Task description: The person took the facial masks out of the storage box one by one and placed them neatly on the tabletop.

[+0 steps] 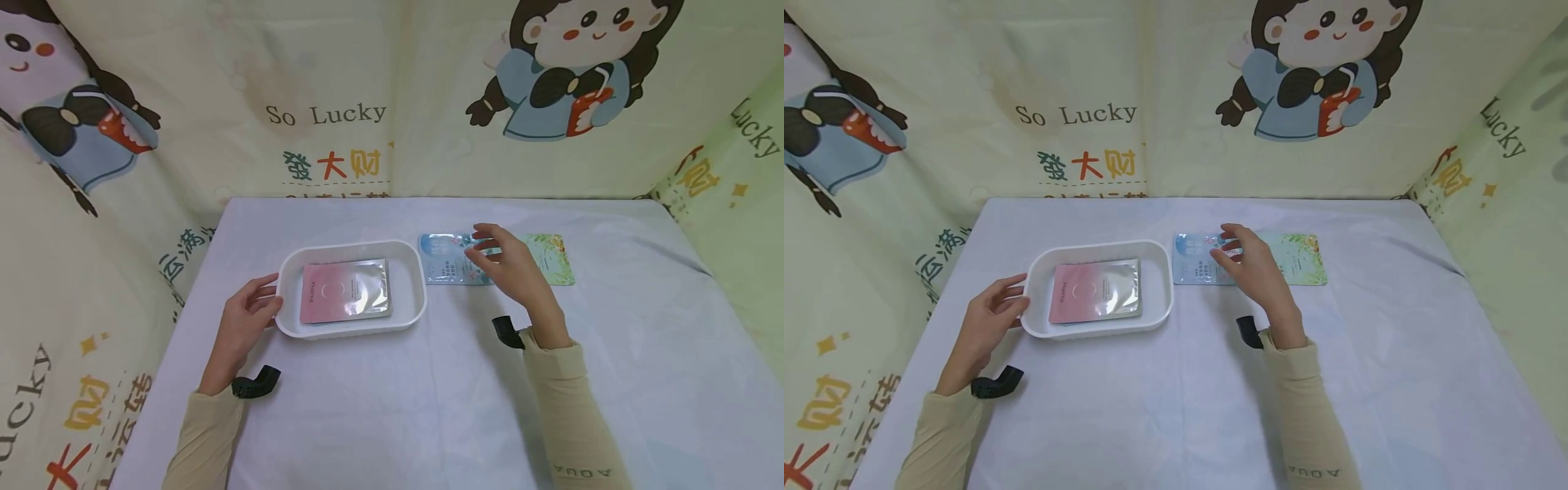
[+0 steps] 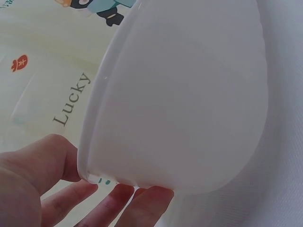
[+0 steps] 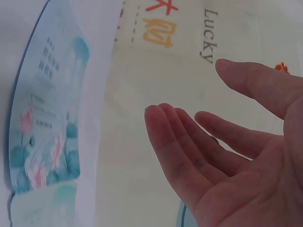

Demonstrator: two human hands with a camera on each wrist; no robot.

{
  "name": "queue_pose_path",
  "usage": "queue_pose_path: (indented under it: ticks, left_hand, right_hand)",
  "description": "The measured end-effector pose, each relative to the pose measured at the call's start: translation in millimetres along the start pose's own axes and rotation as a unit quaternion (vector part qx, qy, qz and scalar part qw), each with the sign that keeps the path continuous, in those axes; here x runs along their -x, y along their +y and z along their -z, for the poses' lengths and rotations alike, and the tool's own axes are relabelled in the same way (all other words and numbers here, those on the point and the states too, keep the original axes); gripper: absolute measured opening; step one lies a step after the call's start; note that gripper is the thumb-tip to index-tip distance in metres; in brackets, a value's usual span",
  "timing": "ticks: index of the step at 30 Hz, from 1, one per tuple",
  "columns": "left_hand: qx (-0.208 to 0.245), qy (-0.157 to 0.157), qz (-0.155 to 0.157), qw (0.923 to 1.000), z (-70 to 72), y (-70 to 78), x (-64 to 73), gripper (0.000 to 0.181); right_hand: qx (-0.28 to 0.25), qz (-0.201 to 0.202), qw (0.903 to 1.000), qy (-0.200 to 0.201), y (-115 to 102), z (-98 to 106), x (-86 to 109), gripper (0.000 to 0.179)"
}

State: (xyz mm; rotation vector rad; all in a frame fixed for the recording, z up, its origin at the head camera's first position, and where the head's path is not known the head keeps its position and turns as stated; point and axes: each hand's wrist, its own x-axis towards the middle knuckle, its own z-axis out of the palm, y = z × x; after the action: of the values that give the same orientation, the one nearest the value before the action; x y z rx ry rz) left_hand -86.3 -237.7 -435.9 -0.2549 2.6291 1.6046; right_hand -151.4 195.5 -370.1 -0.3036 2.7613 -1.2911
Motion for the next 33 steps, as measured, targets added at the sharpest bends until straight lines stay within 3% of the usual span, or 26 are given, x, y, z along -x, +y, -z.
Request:
queue_pose_path:
  ticks: [21, 33]
  left_hand:
    - [-0.002, 0.005, 0.000, 1.0000, 0.8, -1.8, 4.3, 0.053]
    - [0.000, 0.003, 0.005, 1.0000, -1.6, -0.4, 3.5, 0.054]
  right_hand:
    - [-0.028, 0.047, 0.9977, -0.041, -31.2, -50.5, -4.6, 0.051]
    - [-0.033, 0.058, 0.9955, -0.068, -45.5, -69.0, -8.7, 0.051]
